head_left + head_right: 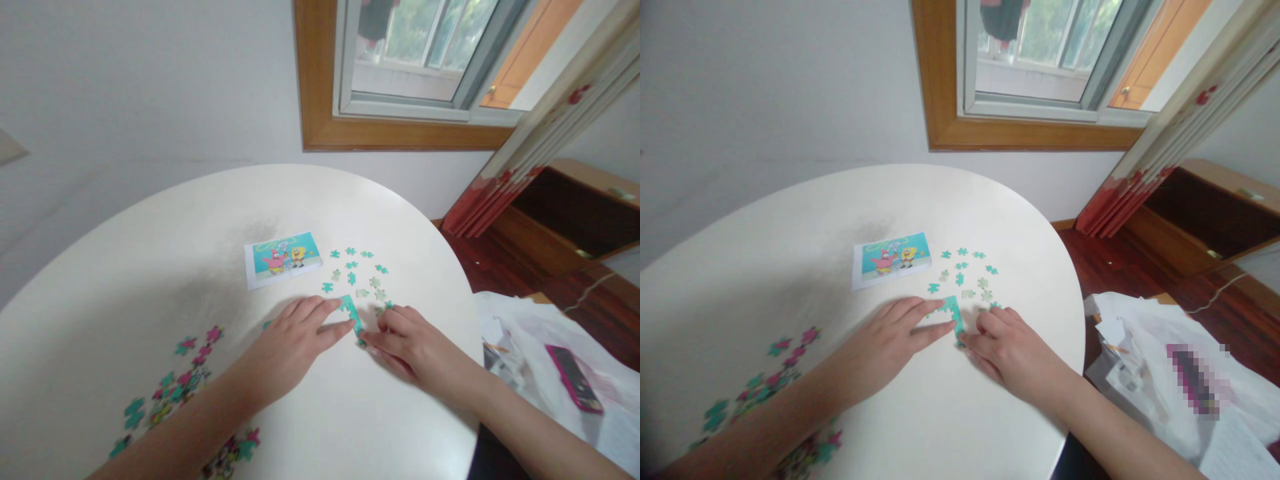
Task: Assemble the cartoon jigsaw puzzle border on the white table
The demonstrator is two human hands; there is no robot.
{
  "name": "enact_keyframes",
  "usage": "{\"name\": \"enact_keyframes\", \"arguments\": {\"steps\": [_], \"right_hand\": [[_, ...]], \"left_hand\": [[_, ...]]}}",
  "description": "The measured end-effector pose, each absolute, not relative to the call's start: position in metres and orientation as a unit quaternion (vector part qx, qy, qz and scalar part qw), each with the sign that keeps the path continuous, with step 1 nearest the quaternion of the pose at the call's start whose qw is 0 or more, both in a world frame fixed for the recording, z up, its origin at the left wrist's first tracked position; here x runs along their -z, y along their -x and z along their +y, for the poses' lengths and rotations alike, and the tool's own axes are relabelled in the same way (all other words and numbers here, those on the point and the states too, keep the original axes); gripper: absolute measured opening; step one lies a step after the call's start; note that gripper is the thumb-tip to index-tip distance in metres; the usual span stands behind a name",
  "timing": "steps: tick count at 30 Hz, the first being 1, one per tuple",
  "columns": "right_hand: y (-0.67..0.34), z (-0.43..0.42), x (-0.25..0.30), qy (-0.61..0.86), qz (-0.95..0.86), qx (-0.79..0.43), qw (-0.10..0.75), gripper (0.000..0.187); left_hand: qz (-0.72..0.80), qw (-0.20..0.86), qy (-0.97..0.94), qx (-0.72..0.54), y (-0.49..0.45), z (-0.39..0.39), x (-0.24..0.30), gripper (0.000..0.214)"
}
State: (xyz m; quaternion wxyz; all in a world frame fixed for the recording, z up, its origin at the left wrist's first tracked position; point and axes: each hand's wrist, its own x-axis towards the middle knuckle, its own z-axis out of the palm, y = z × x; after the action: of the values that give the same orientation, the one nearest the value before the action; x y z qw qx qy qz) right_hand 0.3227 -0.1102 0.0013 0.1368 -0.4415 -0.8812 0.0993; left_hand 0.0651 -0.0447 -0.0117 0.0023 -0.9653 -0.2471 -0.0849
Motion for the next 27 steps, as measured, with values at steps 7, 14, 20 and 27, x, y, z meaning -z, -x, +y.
{"name": "enact_keyframes", "arguments": {"steps": [7, 14, 20, 27], "right_hand": [[-0.326, -0.104, -0.004, 0.433, -0.881, -0.116, 0.153, 0.027], [-0.343, -0.063, -0.036, 0.486, -0.834, -0.128, 0.228, 0.03], [-0.342, -0.004, -0.024, 0.585, -0.723, -0.052, 0.364, 0.025], [-0.359, 0.014, 0.019, 0.598, -0.662, -0.105, 0.44, 0.029]], "left_hand": [[-0.248, 0.011, 0.965, 0.089, -0.065, -0.045, 0.012, 0.054], [-0.241, 0.012, 0.967, 0.085, -0.064, -0.043, 0.014, 0.059], [-0.242, 0.016, 0.966, 0.089, -0.064, -0.044, 0.015, 0.062], [-0.242, 0.012, 0.967, 0.08, -0.063, -0.044, 0.016, 0.061]]}}
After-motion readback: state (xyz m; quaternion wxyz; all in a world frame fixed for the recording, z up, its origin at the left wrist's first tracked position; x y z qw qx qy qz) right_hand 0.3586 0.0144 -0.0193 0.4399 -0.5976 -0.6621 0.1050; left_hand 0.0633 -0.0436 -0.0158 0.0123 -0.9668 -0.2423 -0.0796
